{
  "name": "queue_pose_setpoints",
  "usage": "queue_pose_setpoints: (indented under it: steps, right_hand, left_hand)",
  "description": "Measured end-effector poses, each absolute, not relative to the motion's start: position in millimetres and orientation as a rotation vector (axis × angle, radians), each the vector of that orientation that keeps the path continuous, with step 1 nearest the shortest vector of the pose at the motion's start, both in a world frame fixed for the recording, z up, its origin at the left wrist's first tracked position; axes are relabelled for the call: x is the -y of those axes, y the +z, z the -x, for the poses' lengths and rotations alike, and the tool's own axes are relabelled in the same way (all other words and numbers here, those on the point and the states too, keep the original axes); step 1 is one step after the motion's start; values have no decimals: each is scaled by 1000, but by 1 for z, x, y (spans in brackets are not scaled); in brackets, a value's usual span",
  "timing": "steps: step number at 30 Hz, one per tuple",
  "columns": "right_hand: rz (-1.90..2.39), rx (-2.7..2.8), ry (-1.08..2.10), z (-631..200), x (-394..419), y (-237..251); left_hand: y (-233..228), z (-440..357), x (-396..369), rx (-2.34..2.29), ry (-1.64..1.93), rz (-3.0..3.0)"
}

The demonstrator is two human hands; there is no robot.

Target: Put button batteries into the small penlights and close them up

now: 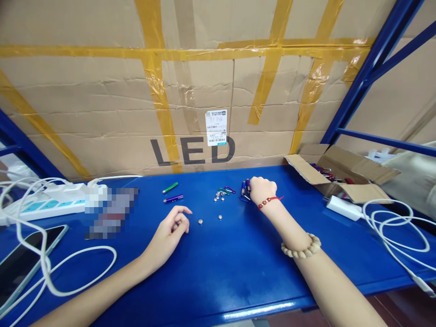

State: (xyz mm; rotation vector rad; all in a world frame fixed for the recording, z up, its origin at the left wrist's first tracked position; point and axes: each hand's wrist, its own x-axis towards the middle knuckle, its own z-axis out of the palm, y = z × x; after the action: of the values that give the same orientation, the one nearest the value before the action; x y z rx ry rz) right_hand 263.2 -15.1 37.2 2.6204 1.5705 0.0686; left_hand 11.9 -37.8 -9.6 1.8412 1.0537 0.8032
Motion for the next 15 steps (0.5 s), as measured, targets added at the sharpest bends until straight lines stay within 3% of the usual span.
queue_pose_setpoints:
  steps: [8,15]
  right_hand:
    - [-2596,-1622,127,-255,21,40]
    - [-2509,-1990,356,-234,23,28]
  left_hand:
    - [-17,-6,29,-1328,816,-2300]
    - [-27,-2,21,-1562,701,-2551]
